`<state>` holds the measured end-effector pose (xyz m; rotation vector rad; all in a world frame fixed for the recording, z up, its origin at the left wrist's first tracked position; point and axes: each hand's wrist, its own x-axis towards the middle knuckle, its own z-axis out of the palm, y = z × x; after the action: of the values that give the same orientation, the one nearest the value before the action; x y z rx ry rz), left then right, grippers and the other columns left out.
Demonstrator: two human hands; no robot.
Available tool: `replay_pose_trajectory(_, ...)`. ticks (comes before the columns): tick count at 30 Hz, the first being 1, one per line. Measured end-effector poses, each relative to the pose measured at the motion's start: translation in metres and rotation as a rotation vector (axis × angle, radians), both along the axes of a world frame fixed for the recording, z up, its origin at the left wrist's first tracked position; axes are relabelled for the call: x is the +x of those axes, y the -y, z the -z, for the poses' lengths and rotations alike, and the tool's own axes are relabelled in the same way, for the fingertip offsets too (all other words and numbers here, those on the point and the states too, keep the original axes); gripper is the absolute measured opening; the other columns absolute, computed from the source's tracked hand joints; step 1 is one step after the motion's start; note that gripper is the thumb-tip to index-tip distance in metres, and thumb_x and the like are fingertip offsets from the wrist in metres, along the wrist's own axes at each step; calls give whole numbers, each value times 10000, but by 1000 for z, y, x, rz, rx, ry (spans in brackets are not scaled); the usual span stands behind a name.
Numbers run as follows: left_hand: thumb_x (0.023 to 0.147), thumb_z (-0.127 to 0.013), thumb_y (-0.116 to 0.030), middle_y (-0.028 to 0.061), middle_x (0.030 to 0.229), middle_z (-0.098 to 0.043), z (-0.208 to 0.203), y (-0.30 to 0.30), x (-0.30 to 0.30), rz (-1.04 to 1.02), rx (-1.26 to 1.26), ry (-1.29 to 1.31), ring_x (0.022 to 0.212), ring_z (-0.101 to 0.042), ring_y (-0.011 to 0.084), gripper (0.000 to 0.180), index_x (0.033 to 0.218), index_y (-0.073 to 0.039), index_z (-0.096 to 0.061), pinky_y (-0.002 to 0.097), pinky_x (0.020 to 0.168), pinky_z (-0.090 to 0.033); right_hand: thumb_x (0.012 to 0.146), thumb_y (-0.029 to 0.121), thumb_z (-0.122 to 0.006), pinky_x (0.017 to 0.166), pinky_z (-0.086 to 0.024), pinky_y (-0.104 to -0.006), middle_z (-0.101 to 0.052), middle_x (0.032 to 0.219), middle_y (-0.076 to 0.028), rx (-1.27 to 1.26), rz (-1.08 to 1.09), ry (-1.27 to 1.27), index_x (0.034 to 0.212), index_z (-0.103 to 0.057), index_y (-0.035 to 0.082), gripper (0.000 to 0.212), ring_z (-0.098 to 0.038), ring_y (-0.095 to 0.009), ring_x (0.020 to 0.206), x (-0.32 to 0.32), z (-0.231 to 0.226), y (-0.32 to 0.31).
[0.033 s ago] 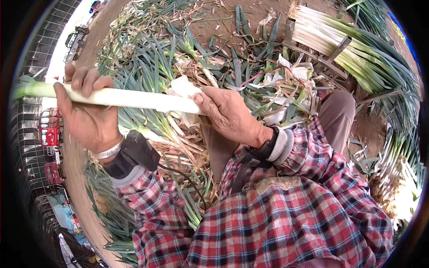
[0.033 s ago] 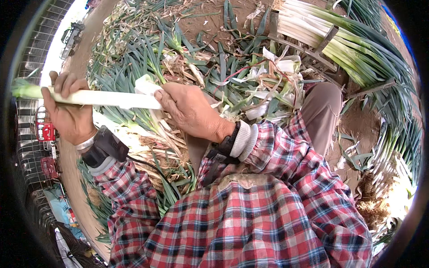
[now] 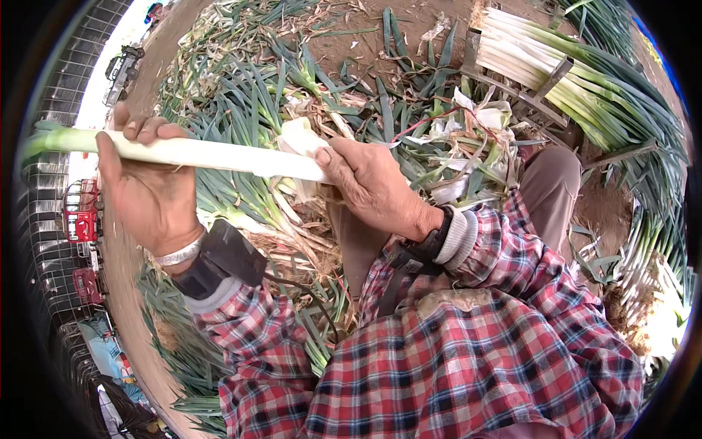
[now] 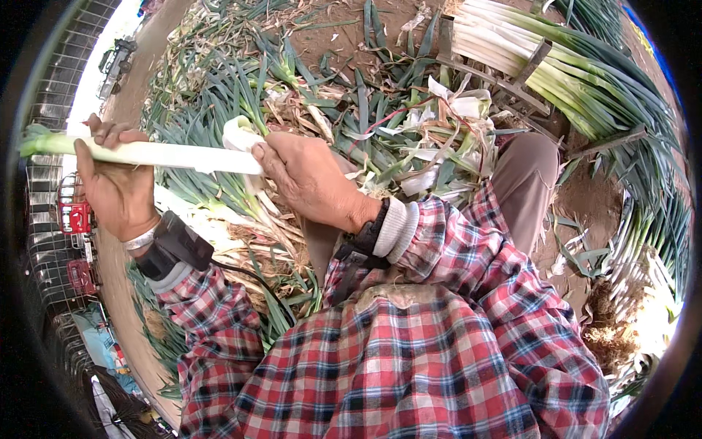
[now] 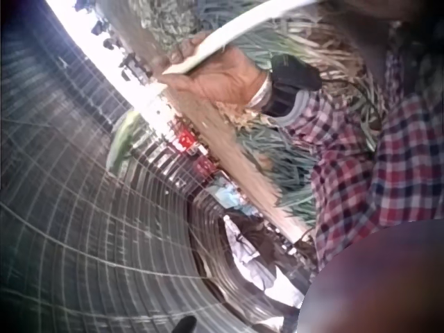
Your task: Cleaning and peeling leeks by removing the outer layer and bundling them.
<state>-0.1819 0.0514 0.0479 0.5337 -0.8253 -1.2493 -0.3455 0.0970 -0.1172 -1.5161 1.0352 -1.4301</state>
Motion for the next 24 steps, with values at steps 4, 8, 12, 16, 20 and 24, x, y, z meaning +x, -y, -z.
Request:
replay_pose_trajectory(4,1033,-505,-293,-22,663,-411,19,9,29,347,-109,-73,569,-414,90,252,973,-50,-532,260,566,-402,1028,225,-472,643,-478,-422,-568,678,-167,100,48,148,851,-559,-35,326,-629,-309,675,0,10,12)
replay_pose_trajectory(8,1033,-490,-366,-40,595,-379,20,14,51,462,-224,-124,457,-376,67,326,929,-58,-516,233,466,-356,1061,275,-421,620,-561,-365,-632,778,-105,527,-143,1121,913,-537,35,305,-621,-193,618,-36,14,18)
replay_pose_trajectory(12,1036,-410,-488,-47,571,-355,2,11,87,407,-251,-158,413,-339,54,448,884,-71,-475,237,441,-342,1041,312,-479,566,-481,-378,-606,734,-96,498,-243,630,863,-560,60,319,-560,-181,583,-73,42,4)
replay_pose_trajectory(16,1027,-417,-498,-34,592,-351,-19,20,128,167,-107,-130,462,-352,82,459,892,-61,-459,242,467,-323,986,361,-548,695,-508,-437,-635,829,-136,241,-68,-1063,1010,-635,71,304,-652,-280,770,-139,175,-19)
replay_pose_trajectory(20,1021,-394,-540,-21,611,-334,-12,12,118,48,-115,-109,491,-357,86,516,906,-41,-452,256,491,-326,928,353,-596,835,-496,-456,-635,1013,-163,233,120,-1015,1156,-646,110,336,-643,-330,930,-147,178,-41)
replay_pose_trajectory(24,1042,-389,-431,-18,635,-352,0,5,109,-9,-109,-52,517,-365,86,435,951,-12,-465,258,504,-338,895,202,-677,881,-494,-399,-608,1083,-167,-270,-100,-282,1195,-601,23,357,-607,-310,1029,-59,54,-3)
